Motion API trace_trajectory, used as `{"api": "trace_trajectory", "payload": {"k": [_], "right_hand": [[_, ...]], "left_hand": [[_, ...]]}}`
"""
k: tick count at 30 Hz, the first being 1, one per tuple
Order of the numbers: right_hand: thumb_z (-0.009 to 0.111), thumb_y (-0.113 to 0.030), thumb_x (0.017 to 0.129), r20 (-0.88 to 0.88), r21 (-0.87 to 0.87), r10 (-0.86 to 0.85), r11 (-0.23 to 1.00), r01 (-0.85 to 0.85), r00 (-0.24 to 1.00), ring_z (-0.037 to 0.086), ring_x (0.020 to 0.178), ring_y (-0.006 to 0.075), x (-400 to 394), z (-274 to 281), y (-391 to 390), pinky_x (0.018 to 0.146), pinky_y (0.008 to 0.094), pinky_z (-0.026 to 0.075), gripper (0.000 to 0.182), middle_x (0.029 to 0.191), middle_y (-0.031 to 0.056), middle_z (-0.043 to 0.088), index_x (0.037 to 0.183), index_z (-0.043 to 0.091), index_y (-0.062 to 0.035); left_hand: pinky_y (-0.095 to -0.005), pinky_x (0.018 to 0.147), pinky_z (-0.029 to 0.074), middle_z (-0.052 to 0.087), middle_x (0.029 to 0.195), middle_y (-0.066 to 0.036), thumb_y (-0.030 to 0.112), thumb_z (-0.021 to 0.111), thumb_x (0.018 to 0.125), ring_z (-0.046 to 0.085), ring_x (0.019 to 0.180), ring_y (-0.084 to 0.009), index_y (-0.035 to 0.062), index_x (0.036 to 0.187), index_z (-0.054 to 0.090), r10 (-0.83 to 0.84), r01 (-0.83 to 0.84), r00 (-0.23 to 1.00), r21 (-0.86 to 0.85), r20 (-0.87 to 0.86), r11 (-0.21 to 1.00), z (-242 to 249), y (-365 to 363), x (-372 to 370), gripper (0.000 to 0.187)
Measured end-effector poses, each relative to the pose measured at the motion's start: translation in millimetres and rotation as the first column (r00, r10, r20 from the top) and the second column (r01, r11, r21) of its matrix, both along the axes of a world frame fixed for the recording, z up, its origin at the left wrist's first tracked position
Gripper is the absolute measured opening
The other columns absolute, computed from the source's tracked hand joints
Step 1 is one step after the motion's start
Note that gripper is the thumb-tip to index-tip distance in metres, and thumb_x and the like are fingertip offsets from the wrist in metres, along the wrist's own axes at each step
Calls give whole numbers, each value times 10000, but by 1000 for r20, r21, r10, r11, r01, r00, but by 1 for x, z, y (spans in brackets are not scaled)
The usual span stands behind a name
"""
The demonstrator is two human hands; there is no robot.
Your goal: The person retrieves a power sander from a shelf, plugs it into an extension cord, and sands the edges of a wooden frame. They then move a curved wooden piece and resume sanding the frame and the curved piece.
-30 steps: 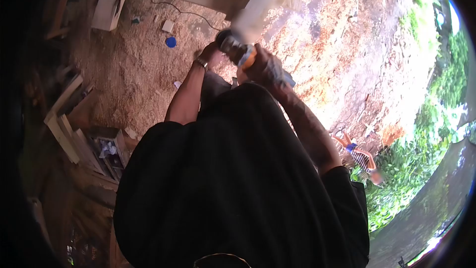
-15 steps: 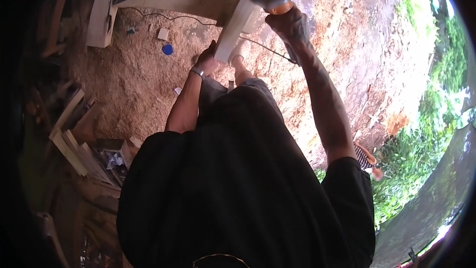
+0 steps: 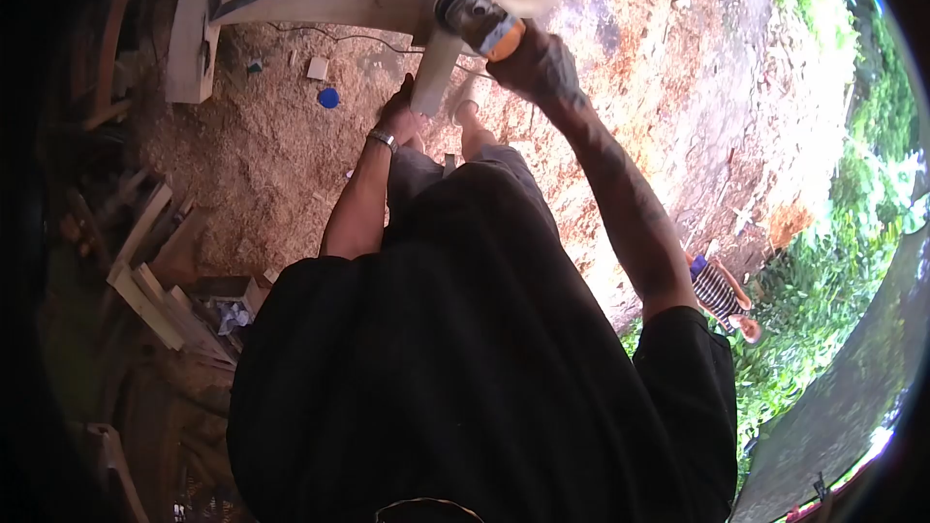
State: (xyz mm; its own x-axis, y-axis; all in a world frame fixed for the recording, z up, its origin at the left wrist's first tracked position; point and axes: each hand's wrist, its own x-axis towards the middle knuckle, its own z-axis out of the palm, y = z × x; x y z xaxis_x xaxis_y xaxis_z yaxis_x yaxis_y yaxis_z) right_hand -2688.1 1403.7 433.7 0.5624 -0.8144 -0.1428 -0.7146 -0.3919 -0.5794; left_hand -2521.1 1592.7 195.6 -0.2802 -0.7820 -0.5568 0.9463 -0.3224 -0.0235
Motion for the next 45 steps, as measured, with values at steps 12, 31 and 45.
{"api": "trace_trajectory", "payload": {"k": [12,31,45], "right_hand": [[857,-250,726,-41,-96,162,982,-165,986,727,744,467,-2,-17,55,620,495,589,643,815,250,716,1215,557,40],[756,-198,763,-40,-162,85,983,-90,996,751,663,387,26,-4,-21,591,425,620,270,722,220,720,899,638,3],[841,-246,727,-34,-54,-8,998,6,999,755,753,345,-16,-12,-21,629,449,594,446,777,199,723,1056,638,-25]], "left_hand": [[-362,955,503,682,1131,-49,320,429,1116,606,1107,-170,103,1374,555,20,-44,959,78,282,996,40,-7,-3,360],[-326,955,529,663,1125,-60,465,236,1149,639,1038,-187,40,1305,568,-105,296,664,-131,741,946,-25,5,-6,562],[-383,914,543,660,1113,-38,448,355,1137,642,1005,-190,106,1273,590,-82,97,927,-23,367,995,-18,2,-5,436]]}}
